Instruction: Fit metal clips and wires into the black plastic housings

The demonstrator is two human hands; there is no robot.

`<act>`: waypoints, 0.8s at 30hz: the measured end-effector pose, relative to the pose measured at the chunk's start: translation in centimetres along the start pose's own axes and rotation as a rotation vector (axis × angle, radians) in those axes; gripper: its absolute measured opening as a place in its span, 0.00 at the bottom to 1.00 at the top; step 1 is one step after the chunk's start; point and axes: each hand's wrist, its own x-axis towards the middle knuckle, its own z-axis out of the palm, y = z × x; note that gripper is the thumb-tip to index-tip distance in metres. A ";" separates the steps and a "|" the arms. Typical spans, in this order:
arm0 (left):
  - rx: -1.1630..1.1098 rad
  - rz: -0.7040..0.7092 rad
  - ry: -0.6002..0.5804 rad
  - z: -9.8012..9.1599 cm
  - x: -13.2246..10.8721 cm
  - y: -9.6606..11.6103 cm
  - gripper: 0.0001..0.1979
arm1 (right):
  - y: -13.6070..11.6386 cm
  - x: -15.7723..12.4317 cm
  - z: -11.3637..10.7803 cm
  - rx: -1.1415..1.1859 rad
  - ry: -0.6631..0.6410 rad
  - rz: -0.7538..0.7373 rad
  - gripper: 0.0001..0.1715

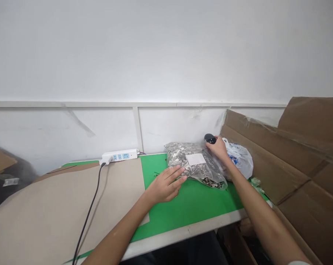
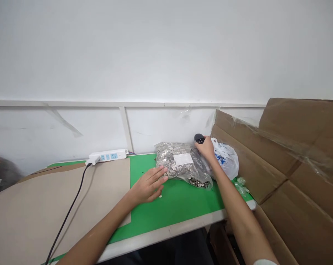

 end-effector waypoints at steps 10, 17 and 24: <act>0.068 0.036 0.024 0.4 0.0 -0.7 0.35 | 0.4 0.3 1.5 -0.273 -0.126 0.003 0.36; 0.249 0.063 0.018 -0.1 0.1 -0.4 0.33 | 1.0 0.7 1.5 -0.317 -0.179 0.042 0.38; 0.433 0.011 -0.042 -0.7 -0.1 -0.5 0.28 | 0.6 0.5 1.4 -0.305 -0.167 -0.047 0.37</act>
